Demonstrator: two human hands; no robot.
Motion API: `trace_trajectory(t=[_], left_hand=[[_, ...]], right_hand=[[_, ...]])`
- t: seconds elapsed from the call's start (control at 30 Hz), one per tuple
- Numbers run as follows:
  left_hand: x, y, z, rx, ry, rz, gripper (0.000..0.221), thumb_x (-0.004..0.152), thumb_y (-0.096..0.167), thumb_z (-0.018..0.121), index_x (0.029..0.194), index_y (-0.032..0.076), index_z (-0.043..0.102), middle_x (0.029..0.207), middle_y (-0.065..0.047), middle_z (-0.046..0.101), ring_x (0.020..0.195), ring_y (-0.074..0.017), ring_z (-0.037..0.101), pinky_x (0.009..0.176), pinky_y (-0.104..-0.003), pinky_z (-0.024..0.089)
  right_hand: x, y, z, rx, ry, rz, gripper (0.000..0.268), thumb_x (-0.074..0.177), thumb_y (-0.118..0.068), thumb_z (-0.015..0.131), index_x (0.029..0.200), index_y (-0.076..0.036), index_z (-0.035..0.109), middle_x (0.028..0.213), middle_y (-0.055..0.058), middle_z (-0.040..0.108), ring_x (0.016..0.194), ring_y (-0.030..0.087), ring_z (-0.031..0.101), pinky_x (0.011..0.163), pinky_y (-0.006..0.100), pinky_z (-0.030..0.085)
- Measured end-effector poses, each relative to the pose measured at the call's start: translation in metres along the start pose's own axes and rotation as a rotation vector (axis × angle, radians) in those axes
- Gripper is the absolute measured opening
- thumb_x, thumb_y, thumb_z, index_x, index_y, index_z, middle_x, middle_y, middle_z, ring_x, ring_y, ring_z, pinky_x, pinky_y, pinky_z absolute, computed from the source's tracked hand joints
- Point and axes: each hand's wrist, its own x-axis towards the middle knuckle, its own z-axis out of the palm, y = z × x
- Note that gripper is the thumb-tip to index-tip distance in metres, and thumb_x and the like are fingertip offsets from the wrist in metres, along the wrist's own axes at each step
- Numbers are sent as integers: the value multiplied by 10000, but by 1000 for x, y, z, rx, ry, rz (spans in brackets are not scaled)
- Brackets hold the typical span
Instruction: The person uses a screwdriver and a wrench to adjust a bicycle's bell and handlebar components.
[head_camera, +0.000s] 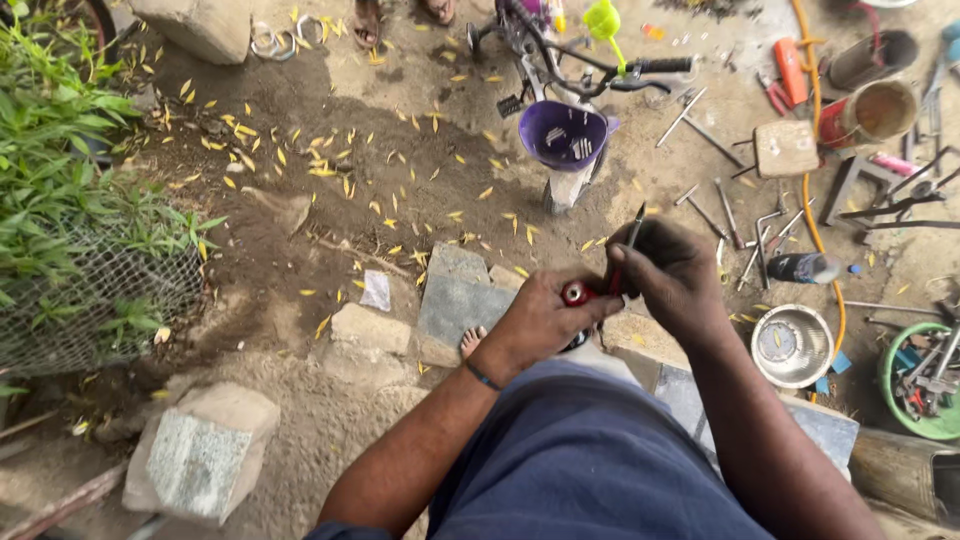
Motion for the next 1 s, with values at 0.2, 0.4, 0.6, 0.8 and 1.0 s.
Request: trace_trajectory(t=[0.2,0.4,0.6,0.8,1.0], left_hand=[[41,8,32,80,73,5,202,908,192,766,953,-4,760,759,-35,705,683,-63,623,614,-255,512],[59,-6,64,82,246,-27,171,887,164,787,895,5,723,733,-34,668,653,-71,607,578,-265,496],[75,0,71,162,374,7,179,883,183,789,904,18,722,740,-36,681,658,-78,622,585,-283,518],[80,3,55,456,360,98,207,880,207,793,925,29,697,857,-106,692,775,-197,690,713,-366,548],[82,1,39,419,352,153,255,933,103,639,1172,27,588,1022,-158,683,955,-305,702,867,-406,558]], right_hand=[[32,10,-46,-108,43,-8,289,1078,-208,597,897,-18,720,741,17,678,646,51,569,579,237,461],[38,38,-63,-171,-16,-94,299,1060,-203,637,832,-24,711,710,25,673,652,74,606,596,261,486],[45,48,-70,-192,-112,-45,315,1051,-212,628,814,-17,698,685,34,663,625,87,618,562,267,486],[72,34,-91,25,-153,-32,323,1120,-227,522,939,12,644,820,110,690,641,147,649,564,274,524],[88,2,-111,219,-16,-288,358,1235,-250,475,1075,47,594,914,187,705,718,218,710,638,312,593]])
